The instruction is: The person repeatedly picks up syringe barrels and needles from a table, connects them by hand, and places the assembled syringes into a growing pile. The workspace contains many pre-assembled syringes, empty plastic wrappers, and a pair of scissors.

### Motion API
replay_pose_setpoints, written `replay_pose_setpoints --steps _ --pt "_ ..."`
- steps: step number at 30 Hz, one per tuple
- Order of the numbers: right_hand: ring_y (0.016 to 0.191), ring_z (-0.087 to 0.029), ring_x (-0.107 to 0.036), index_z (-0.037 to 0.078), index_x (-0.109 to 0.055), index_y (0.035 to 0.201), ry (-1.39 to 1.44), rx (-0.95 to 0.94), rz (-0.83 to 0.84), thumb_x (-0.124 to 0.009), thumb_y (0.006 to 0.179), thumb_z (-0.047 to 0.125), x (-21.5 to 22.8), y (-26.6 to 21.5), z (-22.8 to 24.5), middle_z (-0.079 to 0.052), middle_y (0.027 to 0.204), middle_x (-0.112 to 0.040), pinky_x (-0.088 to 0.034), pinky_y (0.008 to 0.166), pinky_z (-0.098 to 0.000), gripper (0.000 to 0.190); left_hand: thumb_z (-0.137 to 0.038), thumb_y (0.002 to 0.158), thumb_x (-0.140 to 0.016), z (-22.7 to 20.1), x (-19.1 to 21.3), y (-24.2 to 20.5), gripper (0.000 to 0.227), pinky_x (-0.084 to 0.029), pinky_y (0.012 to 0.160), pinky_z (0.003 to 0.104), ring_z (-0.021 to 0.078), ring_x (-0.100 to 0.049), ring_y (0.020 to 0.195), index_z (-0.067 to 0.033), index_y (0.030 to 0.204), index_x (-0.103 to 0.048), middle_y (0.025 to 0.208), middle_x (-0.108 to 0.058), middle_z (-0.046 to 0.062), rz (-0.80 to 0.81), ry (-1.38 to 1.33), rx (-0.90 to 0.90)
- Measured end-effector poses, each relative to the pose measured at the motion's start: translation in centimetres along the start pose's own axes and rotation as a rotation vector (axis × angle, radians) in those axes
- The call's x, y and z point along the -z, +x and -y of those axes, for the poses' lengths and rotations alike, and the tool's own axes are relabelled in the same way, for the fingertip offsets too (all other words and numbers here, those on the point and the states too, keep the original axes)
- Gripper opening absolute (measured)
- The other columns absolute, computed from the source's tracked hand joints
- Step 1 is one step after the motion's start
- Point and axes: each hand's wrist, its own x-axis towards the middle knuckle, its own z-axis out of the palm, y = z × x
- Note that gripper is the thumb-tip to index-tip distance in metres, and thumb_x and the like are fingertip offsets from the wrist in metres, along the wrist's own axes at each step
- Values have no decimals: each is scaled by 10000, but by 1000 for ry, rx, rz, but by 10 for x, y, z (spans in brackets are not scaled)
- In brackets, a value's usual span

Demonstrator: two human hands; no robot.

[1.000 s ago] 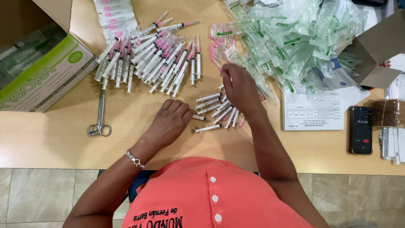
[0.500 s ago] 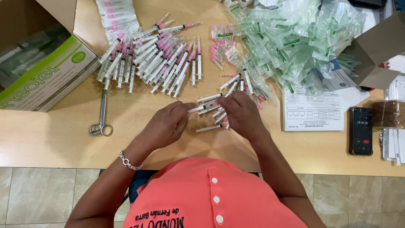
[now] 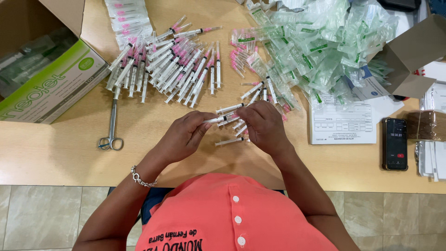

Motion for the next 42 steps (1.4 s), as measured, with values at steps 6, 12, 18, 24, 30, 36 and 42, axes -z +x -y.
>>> replay_pose_setpoints --steps 6,12,18,24,30,36,42 --pt "731 -304 -601 150 -741 1107 26 10 -16 -577 1060 152 3 5 5 -53 832 -540 -517 688 -422 170 -143 1061 -536 4 -2 -3 258 -572 818 472 412 -706 886 -78 1257 -689 920 -692 181 -3 -43 1" --pt "730 -310 -613 143 -746 1106 52 -12 -19 -605 1050 151 1 4 6 -57 820 -549 -526 686 -425 152 -139 1059 -545 22 -10 -6 246 -572 867 486 414 -722 972 -67 1229 -707 1031 -740 182 -5 -93 21" --pt "743 -321 -624 130 -739 1070 67 1 -28 -612 1048 156 0 5 5 -59 826 -553 -541 691 -422 132 -155 1046 -589 4 -10 -1 198 -576 789 471 408 -714 821 -56 1139 -733 931 -749 167 -38 -110 54" --pt "775 -308 -604 112 -711 1113 6 78 -62 -597 1046 220 -1 15 5 -66 880 -534 -554 718 -430 171 -215 997 -696 1 -8 10 150 -543 677 328 155 -605 653 -148 1107 -774 636 -583 52 -127 -160 105" --pt "634 -279 -548 130 -732 1025 -116 206 -58 -599 1051 162 7 17 -7 -56 764 -519 -532 662 -386 139 -212 960 -728 -2 -7 17 141 -495 551 332 209 -534 505 -140 1072 -775 511 -492 89 -145 -87 98" --pt "635 -368 -556 115 -727 1097 292 -10 -205 -583 1049 155 -6 16 5 -87 733 -528 -518 633 -451 158 -278 940 -796 35 -28 13 198 -579 660 445 337 -719 792 -187 1108 -744 939 -762 59 -227 266 -111" --pt "828 -442 -671 96 -706 1049 540 -361 61 -602 1054 166 4 13 13 -161 860 -673 -535 782 -495 125 -295 975 -759 37 -32 13 256 -556 535 395 273 -634 623 -126 1156 -690 715 -546 50 -253 558 -382"
